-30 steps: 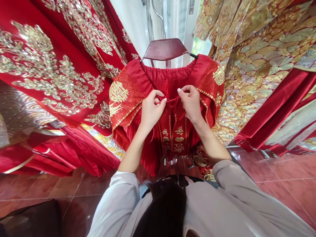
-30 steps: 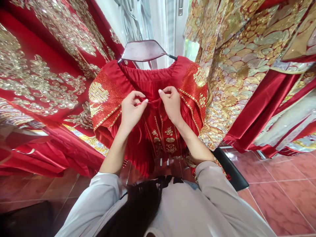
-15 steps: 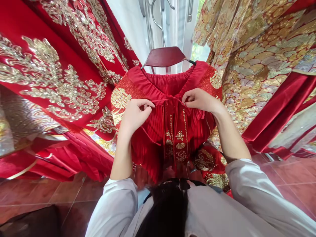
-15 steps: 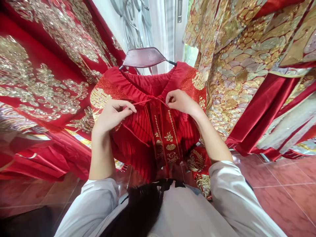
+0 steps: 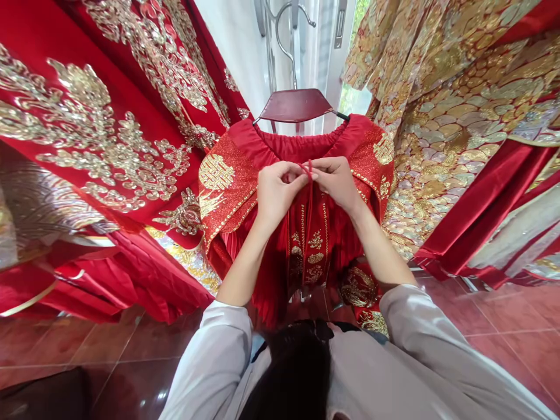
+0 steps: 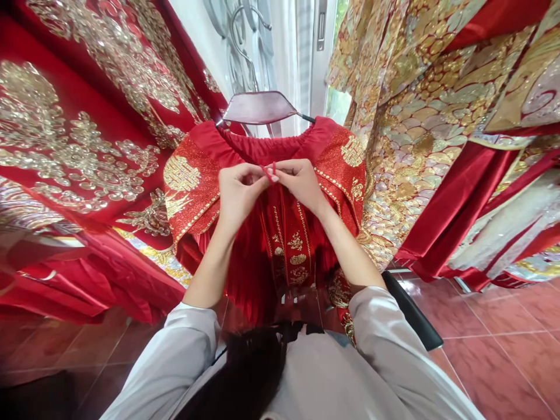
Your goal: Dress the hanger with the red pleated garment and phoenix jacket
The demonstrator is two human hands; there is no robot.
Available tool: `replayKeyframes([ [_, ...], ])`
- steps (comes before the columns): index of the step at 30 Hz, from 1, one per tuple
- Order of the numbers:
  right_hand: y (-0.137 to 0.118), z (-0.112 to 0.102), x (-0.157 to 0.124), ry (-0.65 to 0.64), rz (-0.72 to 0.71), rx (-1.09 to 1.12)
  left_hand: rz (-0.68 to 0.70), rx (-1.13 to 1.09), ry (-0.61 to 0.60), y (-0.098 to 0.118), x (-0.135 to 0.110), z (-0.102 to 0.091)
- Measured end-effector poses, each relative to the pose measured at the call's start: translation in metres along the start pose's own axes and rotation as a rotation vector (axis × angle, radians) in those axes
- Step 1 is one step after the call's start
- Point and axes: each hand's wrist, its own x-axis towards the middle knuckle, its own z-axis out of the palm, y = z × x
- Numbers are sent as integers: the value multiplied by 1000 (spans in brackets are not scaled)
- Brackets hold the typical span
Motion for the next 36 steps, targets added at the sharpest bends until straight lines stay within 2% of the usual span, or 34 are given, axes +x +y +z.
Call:
replayKeyframes([
  [2,4,4,-4,42,-127,-185,-53,17,-67,0,-1,6],
  [5,11,2,-10,-9,-250,-451,-86,41,-116,-5,-2,6],
  [8,18,-1,-13,-84,-276,-622,-47,79,-187,-10,-2,-1],
  [12,18,-1,-16,-101,-279,-789,-16,200,-326,-8,-4,-8],
  [15,15,-2,-17,-119,-286,-846,-26,190,-340,-7,-6,-6],
  [19,14,-4,-18,-126,-261,-892,3,89,-285,-14,-7,-2],
  [25,17,-7,-19,-133,-280,-922,-42,21,-225,-20,-8,0],
  [29,19,-10,-18,-126,-323,-958,-14,-17,-247,-17,-9,0],
  [32,21,-9,-16,-106,-342,-938,12,29,-229,-14,-10,1],
  [36,20,-5,-16,-70,-319,-821,63,204,-192,-7,-14,2],
])
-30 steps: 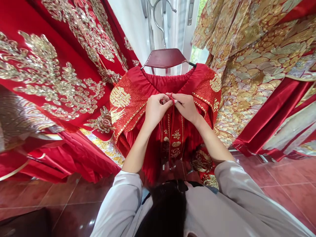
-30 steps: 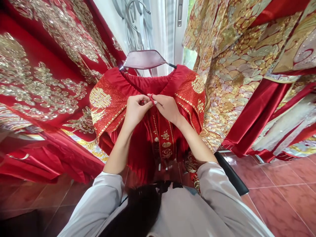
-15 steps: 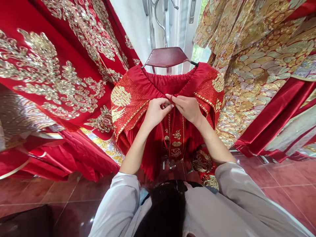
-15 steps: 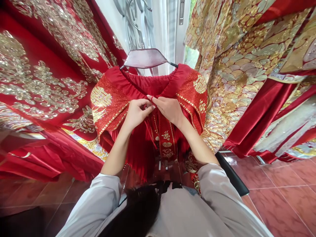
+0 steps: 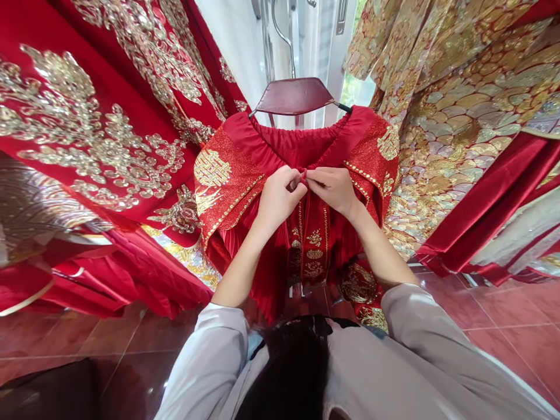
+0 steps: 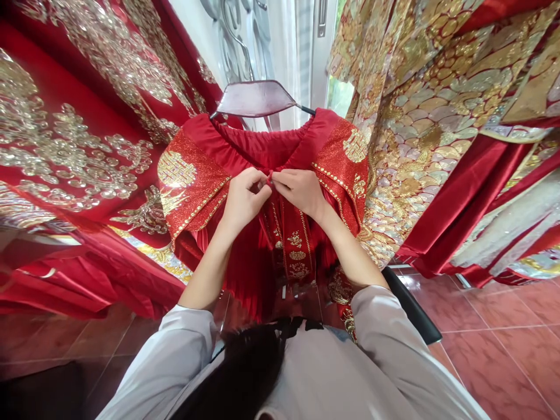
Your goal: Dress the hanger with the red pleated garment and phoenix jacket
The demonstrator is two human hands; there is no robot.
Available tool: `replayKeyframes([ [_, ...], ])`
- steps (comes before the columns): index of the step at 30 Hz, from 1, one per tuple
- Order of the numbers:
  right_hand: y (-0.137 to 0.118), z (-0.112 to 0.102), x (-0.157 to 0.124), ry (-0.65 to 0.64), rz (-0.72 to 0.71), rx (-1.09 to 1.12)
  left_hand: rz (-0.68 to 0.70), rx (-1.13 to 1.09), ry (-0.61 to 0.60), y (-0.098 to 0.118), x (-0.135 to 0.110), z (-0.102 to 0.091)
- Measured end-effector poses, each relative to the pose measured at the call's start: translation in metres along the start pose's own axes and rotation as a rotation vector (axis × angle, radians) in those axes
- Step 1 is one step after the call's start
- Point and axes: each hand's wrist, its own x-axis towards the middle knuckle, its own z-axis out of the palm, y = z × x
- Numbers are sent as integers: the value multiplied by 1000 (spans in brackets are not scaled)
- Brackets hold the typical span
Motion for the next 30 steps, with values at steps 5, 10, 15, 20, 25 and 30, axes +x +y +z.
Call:
replayKeyframes([
  [5,1,-8,-3,196,267,-44,-6,266,135,3,-4,-6],
  [10,1,-15,-3,275,339,127,1,109,193,-5,0,-5],
  [15,-5,-13,-2,242,489,628,-139,-243,219,-10,6,2],
  [20,-3,-6,-1,276,578,942,-125,-295,219,-5,1,5],
  [25,-5,-5,2,270,666,1097,-119,-474,275,-9,1,7],
  [30,-6,-14,3,175,674,1356,-237,-835,55,-17,4,-6],
])
